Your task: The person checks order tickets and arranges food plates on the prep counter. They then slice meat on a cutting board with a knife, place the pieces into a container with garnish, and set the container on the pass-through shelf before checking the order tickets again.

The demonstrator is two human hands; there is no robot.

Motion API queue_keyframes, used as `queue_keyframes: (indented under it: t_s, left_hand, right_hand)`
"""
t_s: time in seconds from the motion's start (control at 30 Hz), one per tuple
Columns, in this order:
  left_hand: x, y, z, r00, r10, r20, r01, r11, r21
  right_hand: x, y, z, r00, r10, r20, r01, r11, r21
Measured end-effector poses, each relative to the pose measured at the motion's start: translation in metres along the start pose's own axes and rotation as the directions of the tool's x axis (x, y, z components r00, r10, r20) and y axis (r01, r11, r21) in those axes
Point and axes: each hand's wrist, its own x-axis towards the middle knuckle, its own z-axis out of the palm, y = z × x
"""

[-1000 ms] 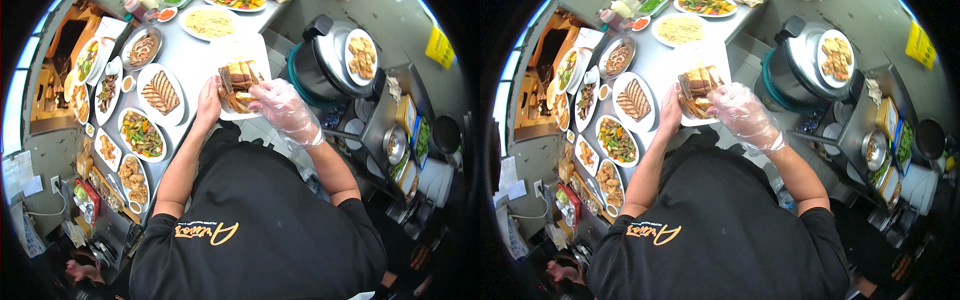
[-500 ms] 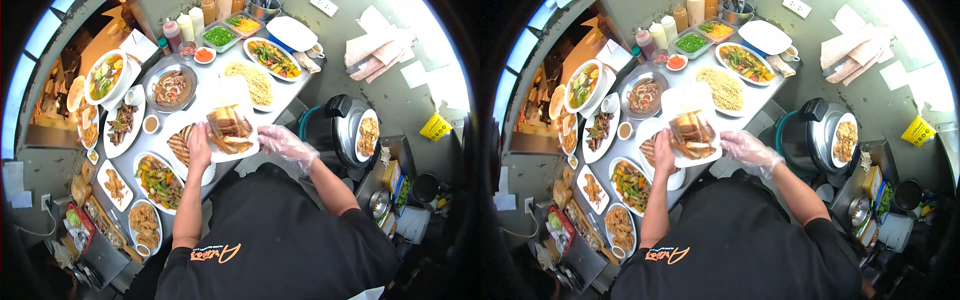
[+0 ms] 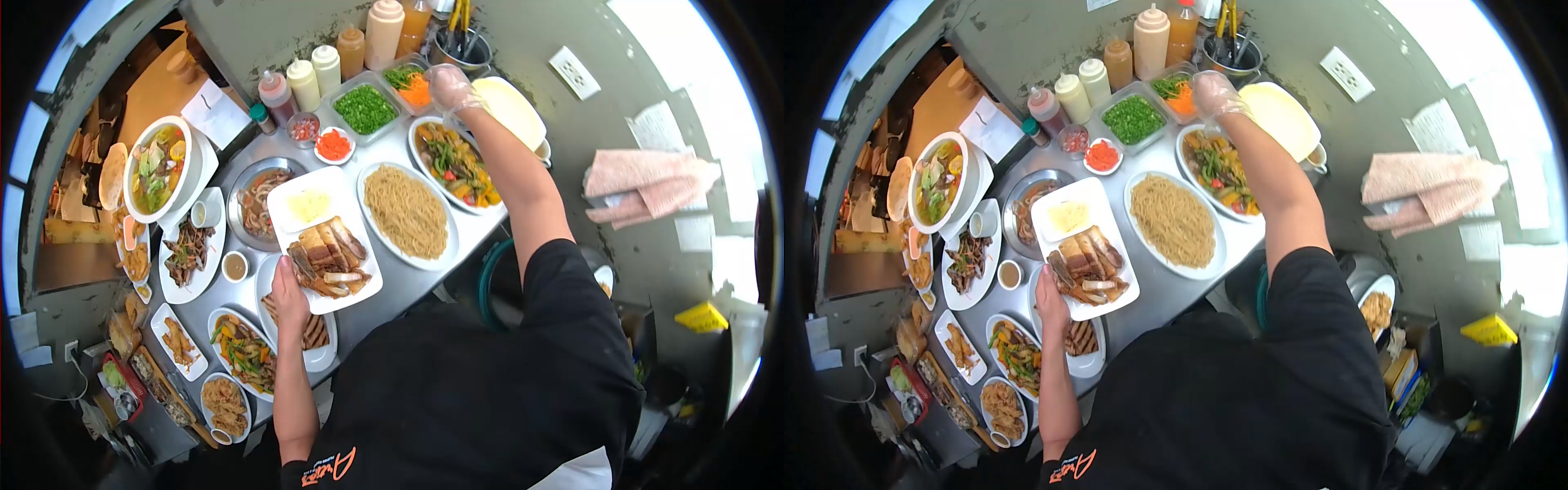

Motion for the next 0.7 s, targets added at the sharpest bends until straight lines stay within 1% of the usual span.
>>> queue_keyframes:
  t_s: [0.03,0.1,0.13,0.2,0.23,0.27,0.37,0.4,0.5,0.53,0.63,0.67,0.7]
  left_hand:
    - [0.007,0.003,0.008,1.000,-0.021,-0.015,0.021,1.000,0.003]
    - [0.019,0.007,0.021,0.997,-0.067,-0.048,0.067,0.998,0.008]
    - [0.025,0.009,0.031,0.995,-0.074,-0.068,0.070,0.996,-0.061]
    - [0.038,0.015,0.043,0.995,-0.055,-0.083,0.058,0.998,0.031]
    - [0.043,0.021,0.048,0.995,-0.049,-0.084,0.056,0.995,0.078]
    - [0.048,0.027,0.057,0.994,-0.036,-0.106,0.046,0.995,0.089]
    - [0.067,0.016,0.070,0.993,-0.039,-0.108,0.052,0.992,0.117]
    - [0.074,0.009,0.077,0.989,-0.030,-0.142,0.040,0.997,0.069]
    - [0.096,0.015,0.094,0.997,0.008,-0.073,0.002,0.992,0.129]
    - [0.104,0.015,0.099,0.997,0.017,-0.076,-0.004,0.986,0.169]
    - [0.120,0.033,0.127,0.992,0.091,-0.083,-0.078,0.985,0.152]
    - [0.127,0.034,0.133,0.994,0.084,-0.068,-0.074,0.987,0.140]
    - [0.133,0.035,0.138,0.993,0.096,-0.064,-0.087,0.987,0.135]
  right_hand:
    - [0.019,0.006,0.006,0.998,0.041,0.045,-0.039,0.999,-0.028]
    - [0.046,0.013,0.020,0.988,0.038,0.147,-0.033,0.999,-0.037]
    - [0.056,0.015,0.025,0.979,0.036,0.201,-0.028,0.999,-0.043]
    - [0.070,0.031,0.038,0.976,0.038,0.215,-0.057,0.995,0.083]
    - [0.071,0.028,0.030,0.973,0.044,0.226,-0.078,0.987,0.144]
    - [0.074,0.029,0.015,0.981,-0.036,0.189,0.004,0.986,0.165]
    - [0.066,0.026,-0.016,0.973,-0.060,0.224,-0.027,0.930,0.367]
    - [0.064,0.024,-0.023,0.968,-0.025,0.248,-0.084,0.904,0.418]
    - [0.063,0.022,-0.041,0.968,0.027,0.251,-0.145,0.874,0.464]
    - [0.062,0.024,-0.044,0.983,-0.001,0.186,-0.095,0.856,0.507]
    - [0.066,0.033,-0.051,0.989,0.017,0.150,-0.100,0.819,0.565]
    - [0.070,0.036,-0.055,0.969,0.097,0.228,-0.217,0.778,0.590]
    - [0.070,0.034,-0.062,0.964,0.107,0.243,-0.242,0.726,0.643]
